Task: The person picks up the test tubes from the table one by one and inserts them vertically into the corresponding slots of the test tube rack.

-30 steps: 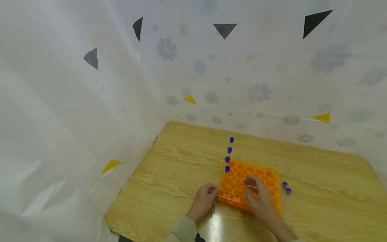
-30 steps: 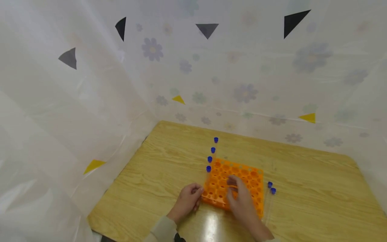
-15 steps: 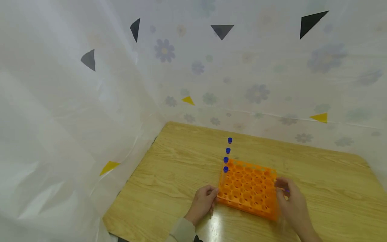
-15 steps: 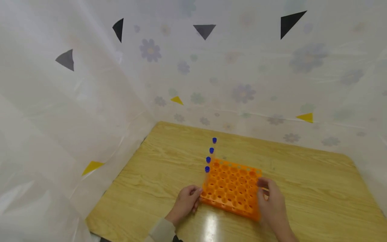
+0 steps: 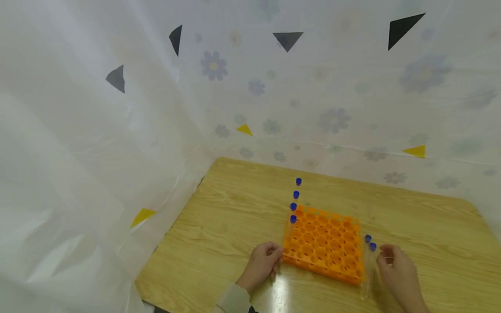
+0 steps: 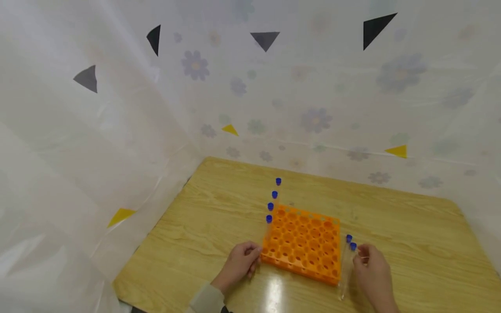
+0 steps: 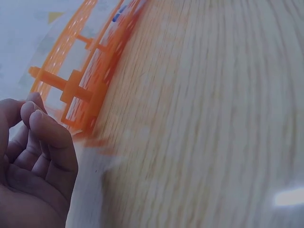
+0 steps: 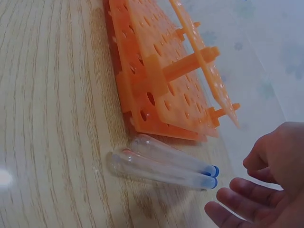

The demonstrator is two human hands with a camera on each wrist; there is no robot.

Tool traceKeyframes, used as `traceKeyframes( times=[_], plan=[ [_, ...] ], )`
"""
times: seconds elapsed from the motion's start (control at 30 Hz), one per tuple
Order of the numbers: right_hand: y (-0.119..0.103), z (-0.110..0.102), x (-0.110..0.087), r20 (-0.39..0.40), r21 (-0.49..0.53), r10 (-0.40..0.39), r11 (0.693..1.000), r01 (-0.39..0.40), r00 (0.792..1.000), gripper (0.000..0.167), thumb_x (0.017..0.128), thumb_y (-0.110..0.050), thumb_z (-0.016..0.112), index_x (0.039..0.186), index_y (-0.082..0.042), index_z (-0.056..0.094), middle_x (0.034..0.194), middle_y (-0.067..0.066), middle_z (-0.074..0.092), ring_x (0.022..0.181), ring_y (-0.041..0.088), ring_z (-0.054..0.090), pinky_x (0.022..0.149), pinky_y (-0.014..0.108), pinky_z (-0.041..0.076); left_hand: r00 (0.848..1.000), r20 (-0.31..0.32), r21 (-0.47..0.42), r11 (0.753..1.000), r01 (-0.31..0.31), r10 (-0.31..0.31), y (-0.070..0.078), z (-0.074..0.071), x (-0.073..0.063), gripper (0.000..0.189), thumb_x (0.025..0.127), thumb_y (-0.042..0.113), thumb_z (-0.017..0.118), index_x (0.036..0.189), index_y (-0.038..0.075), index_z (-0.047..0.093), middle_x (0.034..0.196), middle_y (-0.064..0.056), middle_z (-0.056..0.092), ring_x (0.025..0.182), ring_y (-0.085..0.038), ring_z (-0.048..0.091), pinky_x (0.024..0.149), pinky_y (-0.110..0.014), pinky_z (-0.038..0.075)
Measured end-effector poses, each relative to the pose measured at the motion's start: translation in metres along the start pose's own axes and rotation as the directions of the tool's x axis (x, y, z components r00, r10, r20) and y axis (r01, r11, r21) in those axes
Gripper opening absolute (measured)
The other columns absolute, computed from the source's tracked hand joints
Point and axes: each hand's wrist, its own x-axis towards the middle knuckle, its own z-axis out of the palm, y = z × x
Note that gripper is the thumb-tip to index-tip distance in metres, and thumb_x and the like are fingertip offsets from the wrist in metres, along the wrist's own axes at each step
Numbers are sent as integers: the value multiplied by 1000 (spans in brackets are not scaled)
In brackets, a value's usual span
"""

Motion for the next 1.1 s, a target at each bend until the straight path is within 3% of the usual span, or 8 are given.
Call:
traceKeyframes(
  times=[0.07, 0.13, 0.37, 0.53, 0.7, 0.97, 1.1],
  plan=[
    [2, 1, 1, 45, -20, 40, 999, -40, 998, 31, 91, -6, 55, 117, 12, 56, 102, 26, 65, 82, 24, 65, 60, 18, 47, 1000, 3, 4, 1000, 0, 0, 1, 0, 0, 24, 98, 32, 62, 102, 9, 66, 81, -10, 67, 46, -10, 48, 40, -24, 47],
    [3, 1, 3, 99, -24, 79, 997, -76, 992, 35, 92, -8, 54, 120, 13, 53, 103, 28, 64, 88, 35, 65, 64, 23, 50, 1000, 4, 11, 1000, -5, 5, 2, 0, -1, 25, 99, 32, 61, 102, 8, 66, 81, -10, 67, 45, -10, 48, 39, -24, 47],
    [8, 4, 4, 301, -39, 157, 988, -153, 941, 47, 98, -20, 50, 127, 17, 43, 106, 29, 63, 94, 37, 63, 76, 44, 55, 1000, 4, 23, 1000, -6, 6, 3, 3, 0, 22, 100, 30, 60, 100, 9, 66, 81, -8, 68, 48, -10, 49, 40, -23, 47],
    [8, 10, 4, 308, -53, 140, 990, -129, 941, 49, 96, -20, 53, 126, 18, 43, 104, 30, 63, 94, 38, 63, 79, 50, 54, 1000, -6, 31, 1000, 1, -1, 4, 4, 0, 21, 100, 31, 60, 99, 10, 66, 81, -7, 68, 49, -11, 49, 41, -23, 46],
    [8, 12, 5, 312, -95, 139, 989, -115, 940, 51, 95, -21, 54, 126, 18, 42, 105, 33, 60, 92, 37, 63, 75, 50, 54, 1000, -22, 35, 999, -9, 10, 2, 4, 0, 20, 99, 29, 61, 97, 10, 66, 81, -7, 68, 49, -10, 49, 41, -23, 46],
    [9, 10, 5, 331, -152, 199, 976, -156, 922, 52, 90, -16, 56, 127, 17, 40, 100, 29, 55, 87, 34, 58, 69, 45, 51, 1000, -31, 40, 999, -2, 3, 1, 4, 1, 21, 99, 31, 61, 98, 11, 66, 81, -8, 68, 49, -10, 49, 41, -22, 46],
    [10, 7, 4, 336, -183, 208, 971, -153, 919, 54, 88, -14, 55, 127, 20, 41, 103, 33, 55, 92, 41, 58, 75, 52, 52, 999, -32, 43, 999, -3, 4, 1, 4, 0, 21, 99, 30, 61, 98, 11, 66, 81, -8, 67, 49, -10, 49, 40, -22, 45]
  ],
)
